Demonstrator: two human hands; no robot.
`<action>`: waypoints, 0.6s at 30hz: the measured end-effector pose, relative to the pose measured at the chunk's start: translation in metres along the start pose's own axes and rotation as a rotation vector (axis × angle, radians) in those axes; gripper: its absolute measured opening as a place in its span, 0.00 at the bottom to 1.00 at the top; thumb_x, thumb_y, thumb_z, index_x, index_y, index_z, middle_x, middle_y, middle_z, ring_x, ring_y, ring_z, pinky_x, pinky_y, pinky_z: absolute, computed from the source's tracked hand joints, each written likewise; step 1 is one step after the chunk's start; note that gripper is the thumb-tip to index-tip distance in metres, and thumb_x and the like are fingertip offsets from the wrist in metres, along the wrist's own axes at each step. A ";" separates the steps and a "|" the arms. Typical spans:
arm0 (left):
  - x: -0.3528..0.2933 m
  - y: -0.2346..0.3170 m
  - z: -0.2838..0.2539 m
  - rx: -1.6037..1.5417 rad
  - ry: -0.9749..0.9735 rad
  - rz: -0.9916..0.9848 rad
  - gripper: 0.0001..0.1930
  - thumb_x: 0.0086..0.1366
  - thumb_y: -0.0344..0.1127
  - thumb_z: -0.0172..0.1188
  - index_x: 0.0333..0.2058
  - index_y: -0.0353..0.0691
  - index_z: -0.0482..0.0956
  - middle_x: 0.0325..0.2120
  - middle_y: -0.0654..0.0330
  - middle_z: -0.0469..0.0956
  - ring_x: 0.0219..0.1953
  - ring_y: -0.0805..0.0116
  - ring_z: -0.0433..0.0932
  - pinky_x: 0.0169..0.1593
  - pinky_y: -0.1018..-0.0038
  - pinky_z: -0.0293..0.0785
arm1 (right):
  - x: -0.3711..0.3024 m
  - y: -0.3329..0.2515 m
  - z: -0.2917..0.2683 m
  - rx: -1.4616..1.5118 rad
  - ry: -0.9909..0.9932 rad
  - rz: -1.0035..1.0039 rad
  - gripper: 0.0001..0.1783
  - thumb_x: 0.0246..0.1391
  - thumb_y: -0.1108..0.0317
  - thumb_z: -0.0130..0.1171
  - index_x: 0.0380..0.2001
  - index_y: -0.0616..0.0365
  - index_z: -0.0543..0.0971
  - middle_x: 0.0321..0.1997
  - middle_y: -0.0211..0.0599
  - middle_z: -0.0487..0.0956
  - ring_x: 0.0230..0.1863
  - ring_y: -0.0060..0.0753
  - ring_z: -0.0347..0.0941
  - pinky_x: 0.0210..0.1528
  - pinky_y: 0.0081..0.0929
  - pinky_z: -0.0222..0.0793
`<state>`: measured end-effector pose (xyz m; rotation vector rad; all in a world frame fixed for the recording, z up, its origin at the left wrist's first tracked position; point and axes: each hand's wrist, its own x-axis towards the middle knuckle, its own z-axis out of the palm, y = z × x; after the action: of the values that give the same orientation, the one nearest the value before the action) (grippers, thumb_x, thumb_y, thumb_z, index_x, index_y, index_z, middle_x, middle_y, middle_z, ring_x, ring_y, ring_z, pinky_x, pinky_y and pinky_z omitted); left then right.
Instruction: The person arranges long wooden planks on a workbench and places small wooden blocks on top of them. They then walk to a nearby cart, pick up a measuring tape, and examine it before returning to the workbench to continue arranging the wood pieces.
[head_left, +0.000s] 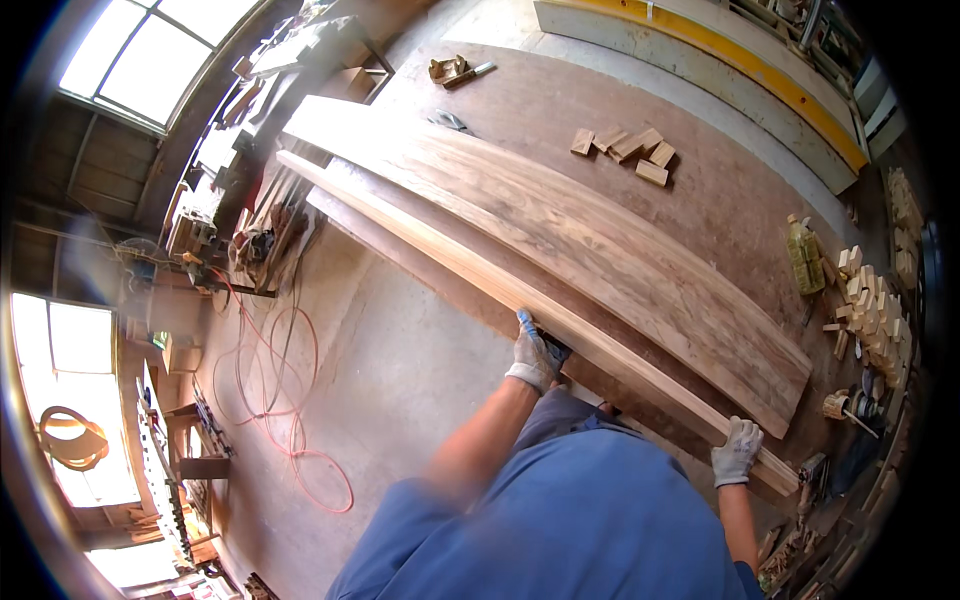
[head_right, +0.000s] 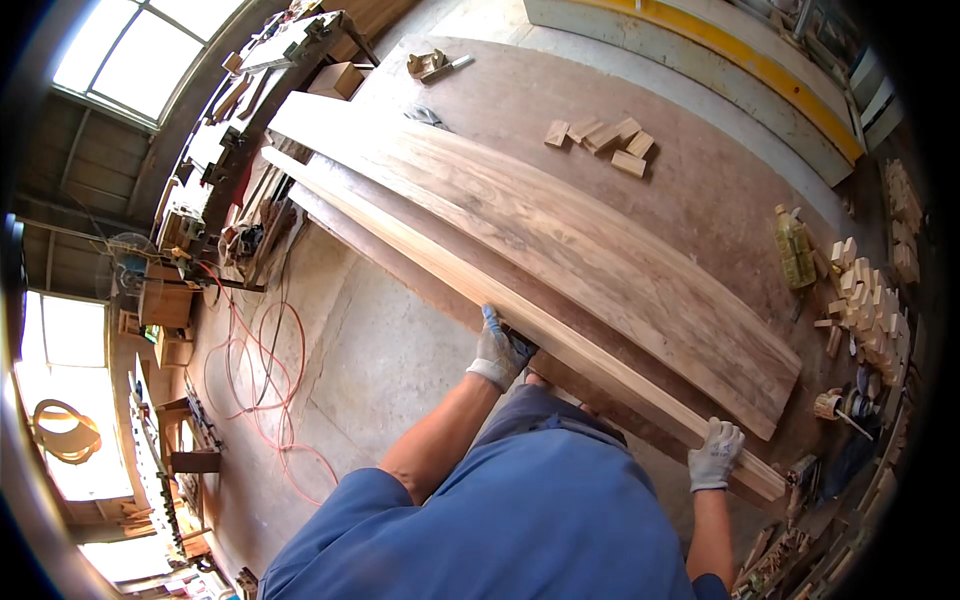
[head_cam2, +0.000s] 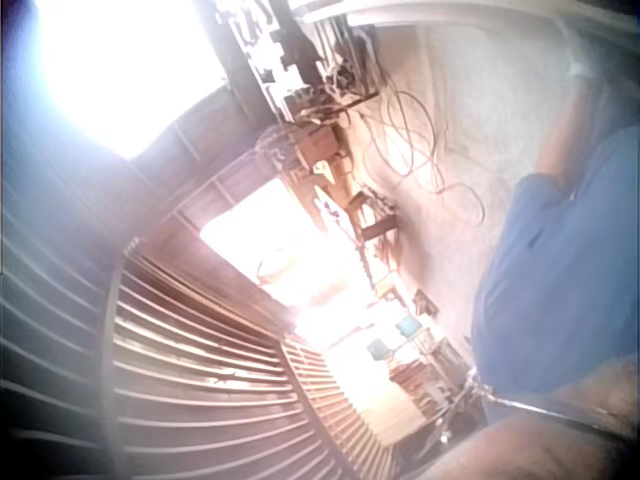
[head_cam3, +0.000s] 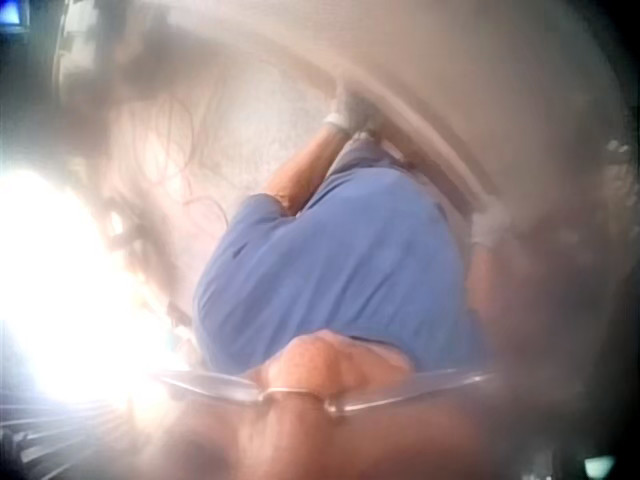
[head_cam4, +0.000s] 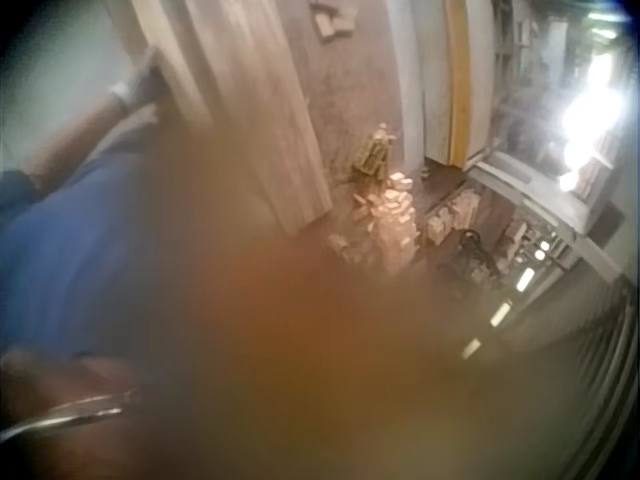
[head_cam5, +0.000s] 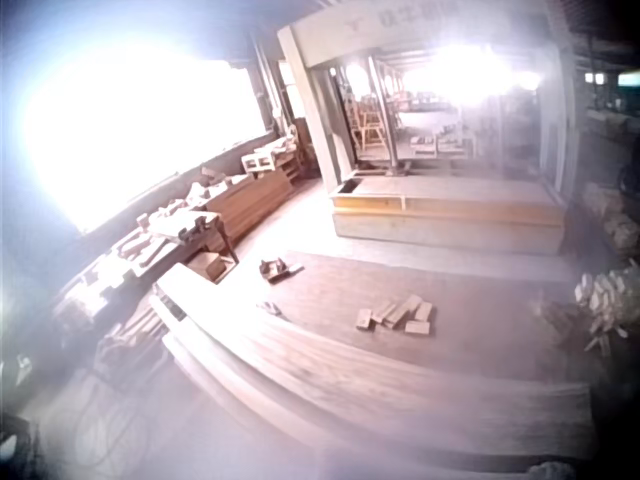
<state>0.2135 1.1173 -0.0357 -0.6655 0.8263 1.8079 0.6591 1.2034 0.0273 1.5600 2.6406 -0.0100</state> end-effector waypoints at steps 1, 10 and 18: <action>-0.001 0.000 -0.002 -0.035 -0.014 -0.015 0.40 0.69 0.69 0.46 0.64 0.39 0.62 0.59 0.52 0.71 0.58 0.49 0.72 0.63 0.51 0.70 | -0.001 0.000 -0.001 -0.039 0.035 -0.022 0.33 0.31 0.66 0.75 0.46 0.51 0.74 0.43 0.41 0.72 0.51 0.48 0.68 0.59 0.45 0.62; 0.026 0.002 -0.046 0.316 0.060 -0.041 0.27 0.66 0.59 0.61 0.51 0.44 0.72 0.39 0.57 0.75 0.39 0.58 0.75 0.48 0.62 0.75 | 0.002 0.010 0.029 0.280 -0.254 0.052 0.32 0.26 0.62 0.78 0.40 0.50 0.76 0.43 0.43 0.75 0.49 0.50 0.70 0.57 0.45 0.64; 0.031 -0.017 -0.022 0.322 -0.040 -0.103 0.19 0.69 0.58 0.60 0.28 0.52 0.71 0.16 0.69 0.60 0.16 0.70 0.60 0.21 0.72 0.62 | -0.010 0.046 0.077 0.180 -0.005 0.093 0.37 0.20 0.57 0.82 0.39 0.51 0.75 0.44 0.43 0.76 0.49 0.51 0.72 0.54 0.47 0.66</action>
<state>0.2197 1.1218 -0.0765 -0.4531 1.0094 1.5458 0.7084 1.2137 -0.0476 1.7311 2.6241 -0.2521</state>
